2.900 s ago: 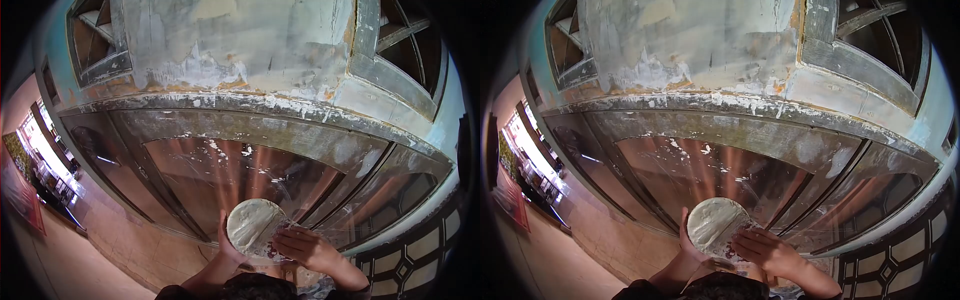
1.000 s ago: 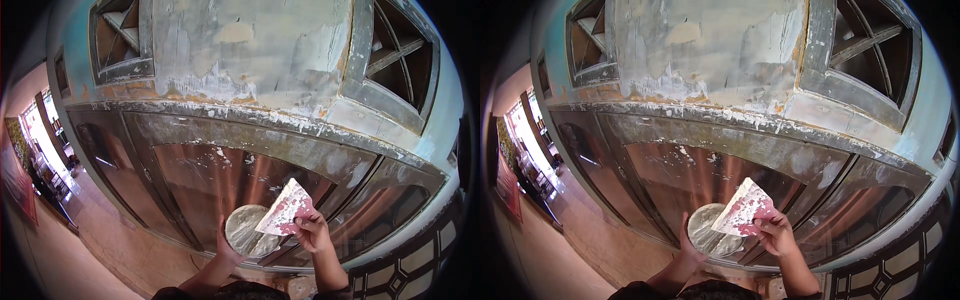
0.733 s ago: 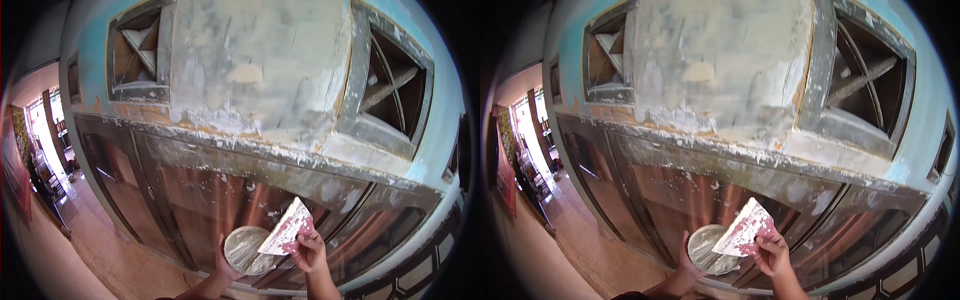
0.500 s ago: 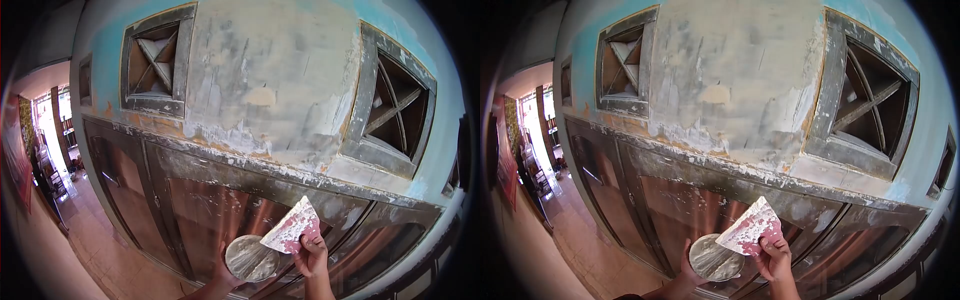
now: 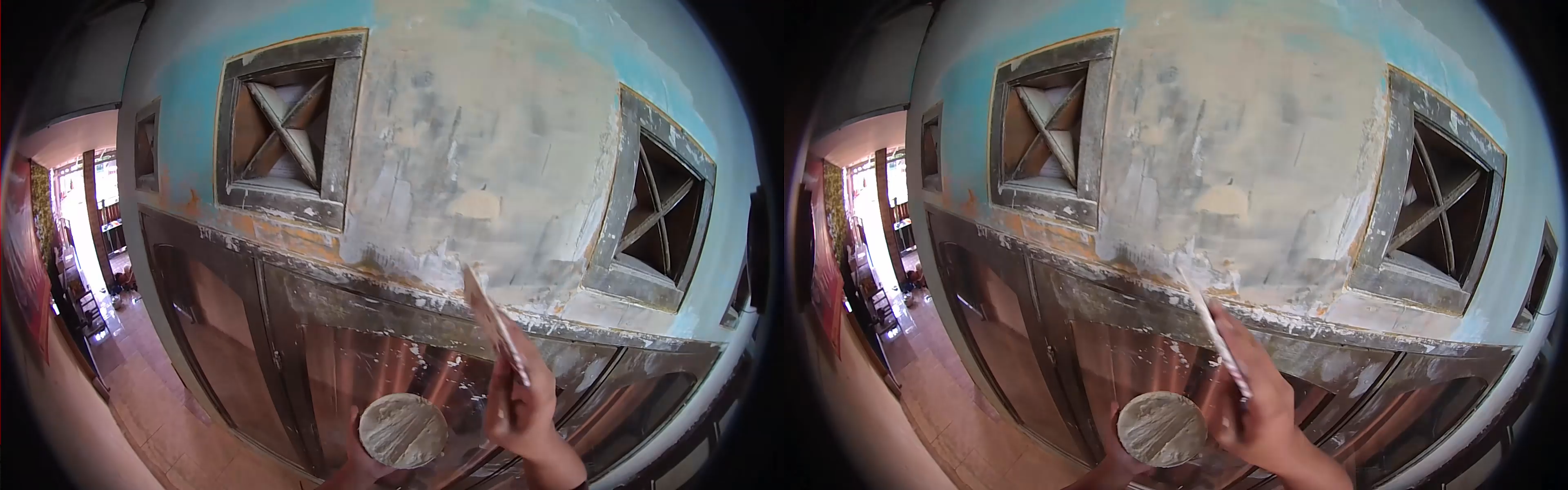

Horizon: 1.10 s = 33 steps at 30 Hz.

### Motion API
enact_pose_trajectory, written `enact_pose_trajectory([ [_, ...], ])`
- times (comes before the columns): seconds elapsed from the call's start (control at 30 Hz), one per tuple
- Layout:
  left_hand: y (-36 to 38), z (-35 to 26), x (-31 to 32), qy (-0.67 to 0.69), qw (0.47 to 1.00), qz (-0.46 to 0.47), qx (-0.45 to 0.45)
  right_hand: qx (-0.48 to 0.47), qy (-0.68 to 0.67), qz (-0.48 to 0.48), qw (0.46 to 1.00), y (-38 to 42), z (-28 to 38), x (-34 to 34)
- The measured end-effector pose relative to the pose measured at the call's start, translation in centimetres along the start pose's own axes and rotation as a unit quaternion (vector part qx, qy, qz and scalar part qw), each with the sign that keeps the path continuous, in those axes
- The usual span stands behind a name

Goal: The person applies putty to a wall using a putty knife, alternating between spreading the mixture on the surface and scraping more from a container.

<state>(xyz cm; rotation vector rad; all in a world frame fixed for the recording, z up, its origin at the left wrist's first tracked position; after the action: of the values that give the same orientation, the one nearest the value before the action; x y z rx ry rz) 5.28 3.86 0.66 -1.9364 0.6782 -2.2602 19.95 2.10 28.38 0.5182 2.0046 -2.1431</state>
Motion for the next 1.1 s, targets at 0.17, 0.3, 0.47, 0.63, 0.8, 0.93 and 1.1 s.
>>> enact_pose_trajectory([
  [0.17,2.0,-3.6,2.1,-0.259,0.95,-0.148,0.096,-0.071,0.265,0.078,0.958,-8.6,1.6,5.6],
  [0.3,3.3,-7.5,0.3,-0.317,0.936,-0.119,0.1,-0.125,0.498,0.018,0.858,-13.5,-0.4,10.6],
  [0.47,4.5,-7.7,5.0,0.007,0.999,0.013,0.028,-0.138,0.559,-0.074,0.814,-18.0,-3.9,13.6],
  [0.63,5.6,-9.2,3.9,-0.013,0.998,-0.02,0.052,-0.139,0.587,-0.098,0.792,-19.9,-5.7,14.5],
  [0.8,6.0,-9.4,4.7,0.03,0.998,-0.041,0.047,-0.128,0.571,-0.071,0.808,-19.9,-6.9,15.2],
  [0.93,4.1,-8.3,7.1,-0.21,0.972,0.006,0.102,-0.107,0.557,-0.025,0.823,-20.0,-7.2,15.1],
  [1.1,4.1,-9.2,4.3,-0.181,0.97,-0.095,0.128,-0.084,0.559,0.005,0.825,-19.5,-6.9,15.0],
])
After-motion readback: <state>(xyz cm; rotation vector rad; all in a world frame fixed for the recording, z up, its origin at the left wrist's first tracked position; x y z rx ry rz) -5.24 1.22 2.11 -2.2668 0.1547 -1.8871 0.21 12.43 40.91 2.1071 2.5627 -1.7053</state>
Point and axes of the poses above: each hand's wrist, its own y-axis away from the middle knuckle, its own x-axis out of the palm, z = x × y, the point moved 4 cm from there along -y, towards the middle knuckle
